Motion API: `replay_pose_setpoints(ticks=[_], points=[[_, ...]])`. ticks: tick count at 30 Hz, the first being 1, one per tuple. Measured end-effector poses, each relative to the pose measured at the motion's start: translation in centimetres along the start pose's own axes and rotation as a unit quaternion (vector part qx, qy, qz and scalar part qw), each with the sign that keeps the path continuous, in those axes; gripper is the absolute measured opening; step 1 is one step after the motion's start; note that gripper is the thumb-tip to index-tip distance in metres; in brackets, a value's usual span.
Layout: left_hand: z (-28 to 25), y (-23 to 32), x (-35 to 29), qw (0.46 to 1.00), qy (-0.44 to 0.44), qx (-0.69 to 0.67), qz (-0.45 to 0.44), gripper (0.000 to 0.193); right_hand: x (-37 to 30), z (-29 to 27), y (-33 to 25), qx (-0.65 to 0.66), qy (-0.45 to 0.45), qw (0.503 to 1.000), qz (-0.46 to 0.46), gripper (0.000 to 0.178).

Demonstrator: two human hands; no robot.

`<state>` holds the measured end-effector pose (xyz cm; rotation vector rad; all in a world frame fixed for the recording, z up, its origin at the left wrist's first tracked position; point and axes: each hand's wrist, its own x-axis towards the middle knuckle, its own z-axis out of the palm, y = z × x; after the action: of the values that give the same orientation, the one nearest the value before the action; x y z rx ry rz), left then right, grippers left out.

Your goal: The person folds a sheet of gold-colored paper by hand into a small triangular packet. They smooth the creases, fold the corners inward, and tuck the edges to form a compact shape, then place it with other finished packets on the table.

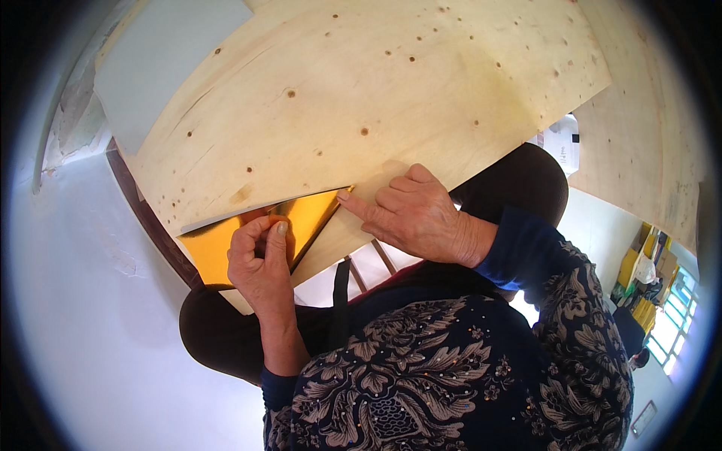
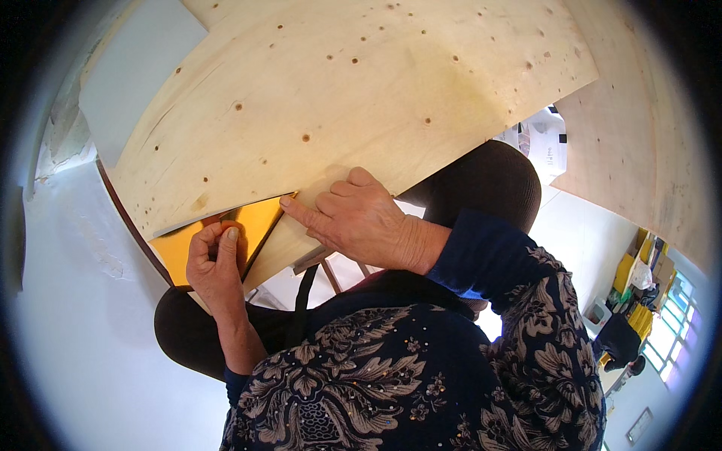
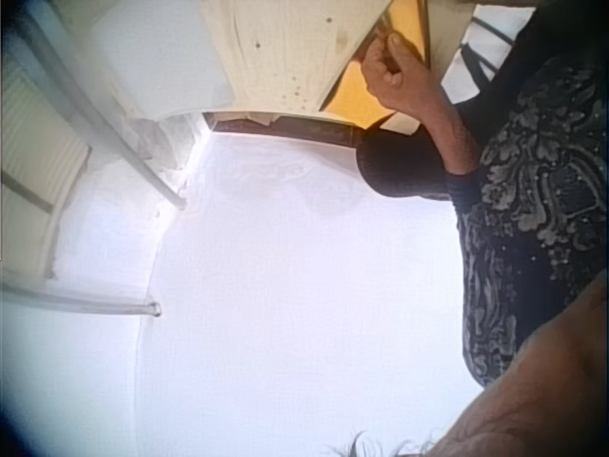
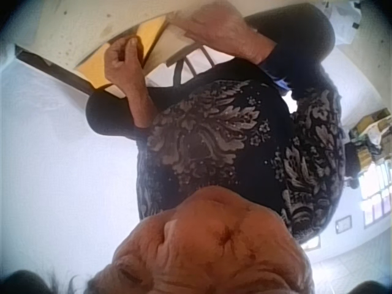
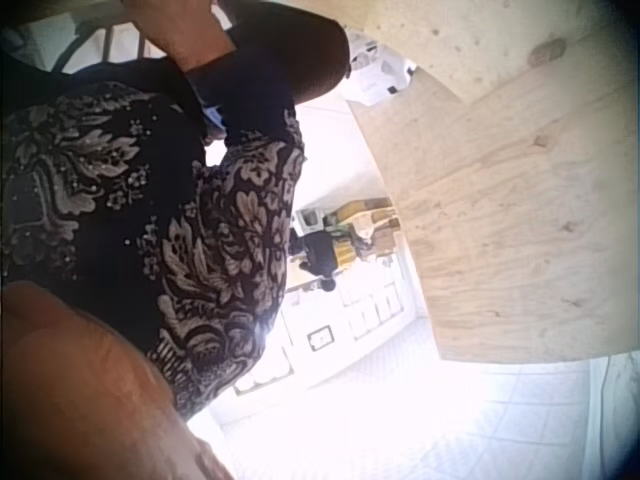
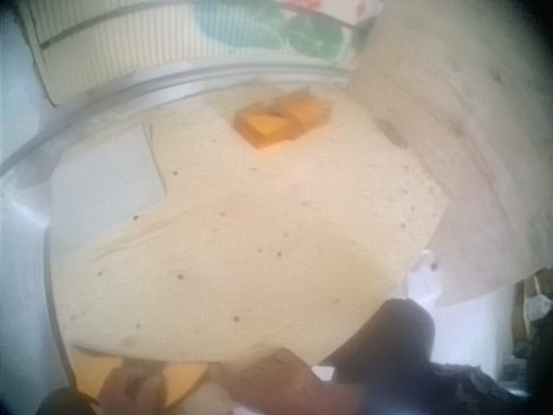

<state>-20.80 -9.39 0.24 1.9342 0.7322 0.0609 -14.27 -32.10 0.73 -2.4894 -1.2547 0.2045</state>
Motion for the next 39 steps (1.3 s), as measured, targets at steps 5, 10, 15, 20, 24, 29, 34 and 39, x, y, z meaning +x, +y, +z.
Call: replay_pose_setpoints(ticks=[5,10,15,20,24,29,34,39], points=[[0.03,-0.07,0.0,1.0,-0.001,0.0,0.003,0.009,0.06,0.08,0.1,-0.005,0.005,1.0,-0.002,0.054],[0.15,-0.14,0.09,1.0,0.003,-0.016,-0.009,0.009,0.17,0.21,0.11,-0.006,0.009,1.0,0.003,0.053],[0.31,0.24,0.11,1.0,0.0,-0.018,0.008,0.01,0.13,0.12,0.1,-0.005,0.02,1.0,0.011,0.052],[0.48,0.51,0.15,0.999,0.014,-0.043,0.012,0.015,0.45,0.02,-0.2,-0.011,0.023,1.0,0.018,0.049],[0.49,0.38,0.26,0.999,0.014,-0.041,0.015,0.014,0.69,-0.15,-0.37,-0.016,0.017,1.0,0.016,0.053],[0.47,0.29,0.32,0.999,0.005,-0.033,0.032,0.012,0.93,-0.08,-0.42,-0.011,0.031,0.999,0.007,0.058],[0.44,0.4,0.36,0.999,0.001,-0.028,0.039,0.012,0.89,0.01,-0.43,-0.017,0.028,0.999,0.007,0.059],[0.55,0.39,0.4,0.999,0.008,-0.031,0.037,0.012,0.91,0.05,-0.44,-0.019,0.025,0.999,0.006,0.059]])
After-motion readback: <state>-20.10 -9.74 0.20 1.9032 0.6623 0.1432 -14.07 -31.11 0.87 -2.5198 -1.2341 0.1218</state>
